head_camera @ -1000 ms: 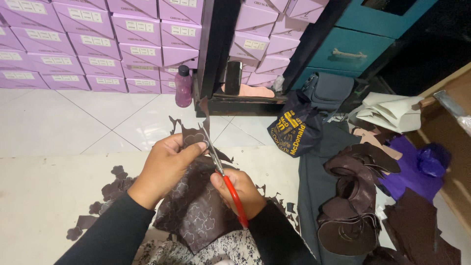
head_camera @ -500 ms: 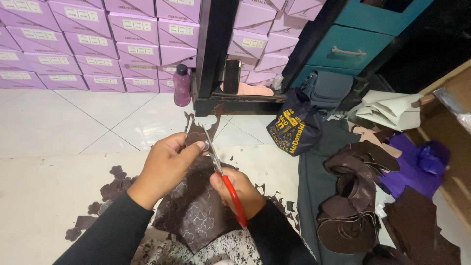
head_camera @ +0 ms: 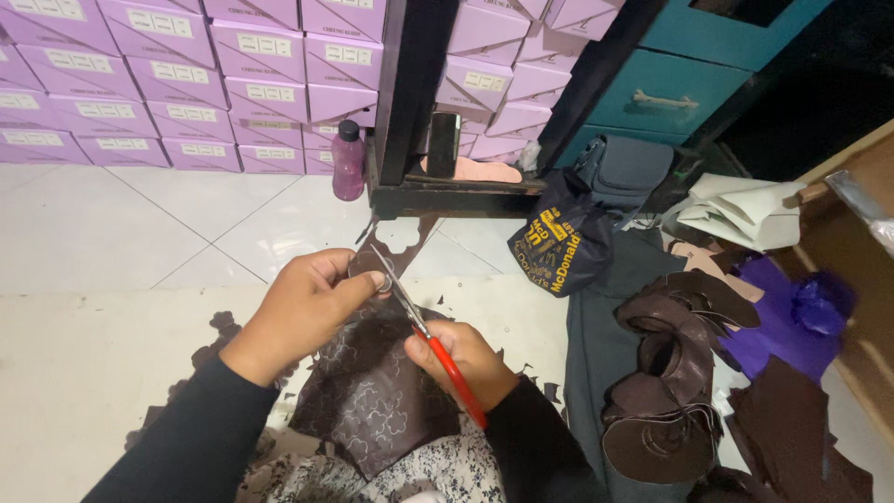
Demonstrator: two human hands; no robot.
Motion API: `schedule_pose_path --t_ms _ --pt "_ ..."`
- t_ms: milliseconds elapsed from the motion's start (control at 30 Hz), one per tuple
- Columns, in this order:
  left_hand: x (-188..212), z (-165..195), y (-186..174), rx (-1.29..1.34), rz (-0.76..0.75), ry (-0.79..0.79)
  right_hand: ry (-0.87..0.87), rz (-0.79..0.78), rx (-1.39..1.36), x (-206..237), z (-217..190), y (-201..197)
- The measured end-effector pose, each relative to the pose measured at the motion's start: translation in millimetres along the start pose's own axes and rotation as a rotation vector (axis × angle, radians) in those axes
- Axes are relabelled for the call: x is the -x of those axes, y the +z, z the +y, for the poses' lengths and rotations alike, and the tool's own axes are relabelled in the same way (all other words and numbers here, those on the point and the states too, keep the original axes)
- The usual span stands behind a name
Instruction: The person uses red-handled scissors to cut a dark brown patterned fabric into small, cloud-shaped pieces. They hold the fabric with their left hand and cut with their right, repeatedly trimming the shapes and letting the finished pieces fall onto the floor.
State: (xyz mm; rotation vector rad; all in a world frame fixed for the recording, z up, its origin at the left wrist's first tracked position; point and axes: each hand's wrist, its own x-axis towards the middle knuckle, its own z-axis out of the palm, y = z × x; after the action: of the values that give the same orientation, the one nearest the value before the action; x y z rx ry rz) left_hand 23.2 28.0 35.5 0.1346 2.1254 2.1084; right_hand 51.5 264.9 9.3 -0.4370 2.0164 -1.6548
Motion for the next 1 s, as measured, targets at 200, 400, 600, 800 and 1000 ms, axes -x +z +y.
schedule_pose_path --t_ms 200,400,600,800,1000 --pt "-2 0 -7 -0.015 -0.034 -0.045 -0.012 -0.001 0.072 1 -3 2" --pt "-2 -4 -9 0.019 -0.080 -0.003 0.099 0.001 0.051 2 -5 0" --pt "-1 -6 1 0.115 -0.085 -0.120 0.011 -0.020 0.005 1 -2 5" --pt "0 -7 4 0.208 0.012 0.060 0.039 -0.035 -0.018 2 -3 0" --pt "-3 -10 14 0.337 -0.035 -0.050 -0.017 -0.058 -0.074 3 -5 -1"
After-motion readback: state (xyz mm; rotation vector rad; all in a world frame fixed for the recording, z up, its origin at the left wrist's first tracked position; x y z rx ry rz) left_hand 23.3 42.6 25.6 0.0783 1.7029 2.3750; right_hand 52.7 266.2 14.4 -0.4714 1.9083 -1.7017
